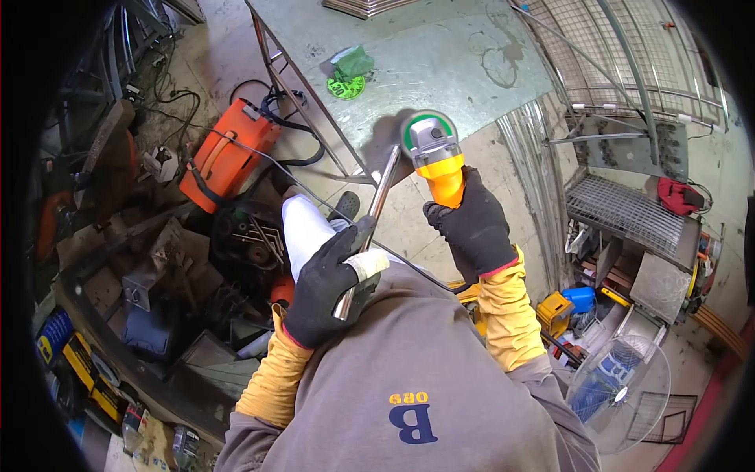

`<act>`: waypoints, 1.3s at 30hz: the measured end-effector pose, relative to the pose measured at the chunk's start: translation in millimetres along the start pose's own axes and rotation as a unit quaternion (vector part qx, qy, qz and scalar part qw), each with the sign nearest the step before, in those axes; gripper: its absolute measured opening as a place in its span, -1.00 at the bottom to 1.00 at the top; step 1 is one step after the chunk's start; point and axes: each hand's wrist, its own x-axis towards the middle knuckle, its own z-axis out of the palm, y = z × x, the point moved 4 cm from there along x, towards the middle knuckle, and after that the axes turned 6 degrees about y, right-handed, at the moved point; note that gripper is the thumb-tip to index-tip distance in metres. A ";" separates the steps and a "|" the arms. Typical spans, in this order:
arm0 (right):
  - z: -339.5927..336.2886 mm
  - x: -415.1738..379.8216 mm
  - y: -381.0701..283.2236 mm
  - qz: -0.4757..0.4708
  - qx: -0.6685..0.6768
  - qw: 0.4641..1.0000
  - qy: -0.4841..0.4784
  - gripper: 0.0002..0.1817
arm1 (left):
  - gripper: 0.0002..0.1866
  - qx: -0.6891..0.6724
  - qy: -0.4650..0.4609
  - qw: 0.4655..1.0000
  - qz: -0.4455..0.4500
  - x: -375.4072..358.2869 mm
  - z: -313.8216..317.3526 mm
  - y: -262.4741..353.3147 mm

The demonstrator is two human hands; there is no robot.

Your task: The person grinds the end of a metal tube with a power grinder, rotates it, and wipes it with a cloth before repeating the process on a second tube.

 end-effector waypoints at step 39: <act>8.8 6.4 9.8 0.027 0.154 0.987 0.025 -0.26 | -0.82 -0.133 0.119 0.977 -0.115 80.5 -35.4 33.4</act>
